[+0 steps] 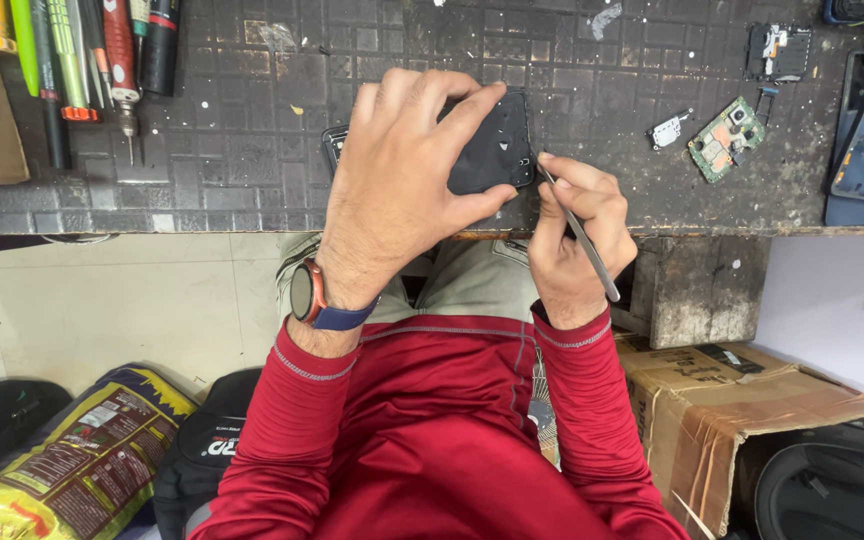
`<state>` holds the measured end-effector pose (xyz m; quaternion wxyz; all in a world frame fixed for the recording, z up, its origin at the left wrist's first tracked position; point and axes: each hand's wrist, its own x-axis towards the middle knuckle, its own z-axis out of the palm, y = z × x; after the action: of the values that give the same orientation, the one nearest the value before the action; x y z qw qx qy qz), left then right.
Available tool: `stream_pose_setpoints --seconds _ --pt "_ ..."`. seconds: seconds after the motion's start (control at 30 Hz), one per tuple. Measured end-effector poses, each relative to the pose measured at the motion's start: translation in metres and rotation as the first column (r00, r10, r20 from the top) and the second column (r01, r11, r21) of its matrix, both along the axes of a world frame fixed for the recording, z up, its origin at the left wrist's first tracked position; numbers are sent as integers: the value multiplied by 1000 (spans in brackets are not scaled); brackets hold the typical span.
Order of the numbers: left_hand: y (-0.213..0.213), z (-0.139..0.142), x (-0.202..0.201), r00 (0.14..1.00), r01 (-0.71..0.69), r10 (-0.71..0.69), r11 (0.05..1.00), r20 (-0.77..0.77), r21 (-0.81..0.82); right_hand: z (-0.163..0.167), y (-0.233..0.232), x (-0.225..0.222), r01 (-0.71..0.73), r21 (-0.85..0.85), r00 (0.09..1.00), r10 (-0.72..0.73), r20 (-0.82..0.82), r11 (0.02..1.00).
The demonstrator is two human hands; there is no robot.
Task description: The person uses a metal prying tool to carefully separate the back cover of a smartphone from its frame. They work along the edges and corners to release the adhesive. After the cover is removed, they use a small brush to clean the interior surface of the back cover.
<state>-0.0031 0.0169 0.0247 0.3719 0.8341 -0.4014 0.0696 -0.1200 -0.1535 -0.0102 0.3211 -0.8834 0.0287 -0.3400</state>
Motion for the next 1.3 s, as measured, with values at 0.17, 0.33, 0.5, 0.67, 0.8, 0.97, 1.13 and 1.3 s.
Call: stream_pose_setpoints --seconds 0.17,0.33,0.5,0.67,0.8,0.97,1.13,1.3 --pt "1 0 1 1000 8 -8 1000 -6 -3 1 -1 0 -14 -5 1000 14 -13 1000" --pt "1 0 1 1000 7 -7 1000 2 -1 4 -1 1 -21 -58 1000 20 -9 998" --pt "1 1 2 1000 15 -15 1000 1 7 6 1 7 -41 -132 998 47 40 990" --pt "2 0 2 1000 17 -17 1000 6 3 0 2 7 -23 -154 996 36 86 988" --pt "2 -1 2 999 32 -32 999 -8 5 -13 3 9 -7 -99 972 30 233 995" --pt "1 1 3 1000 17 -17 1000 16 -2 -21 1 5 -46 373 983 -24 180 927" --pt "0 1 3 1000 18 -18 1000 14 -9 -17 -4 -5 -49 274 998 34 60 960" --pt "1 -2 1 1000 16 -16 1000 14 -9 -12 -5 -4 -38 229 999 36 10 973"
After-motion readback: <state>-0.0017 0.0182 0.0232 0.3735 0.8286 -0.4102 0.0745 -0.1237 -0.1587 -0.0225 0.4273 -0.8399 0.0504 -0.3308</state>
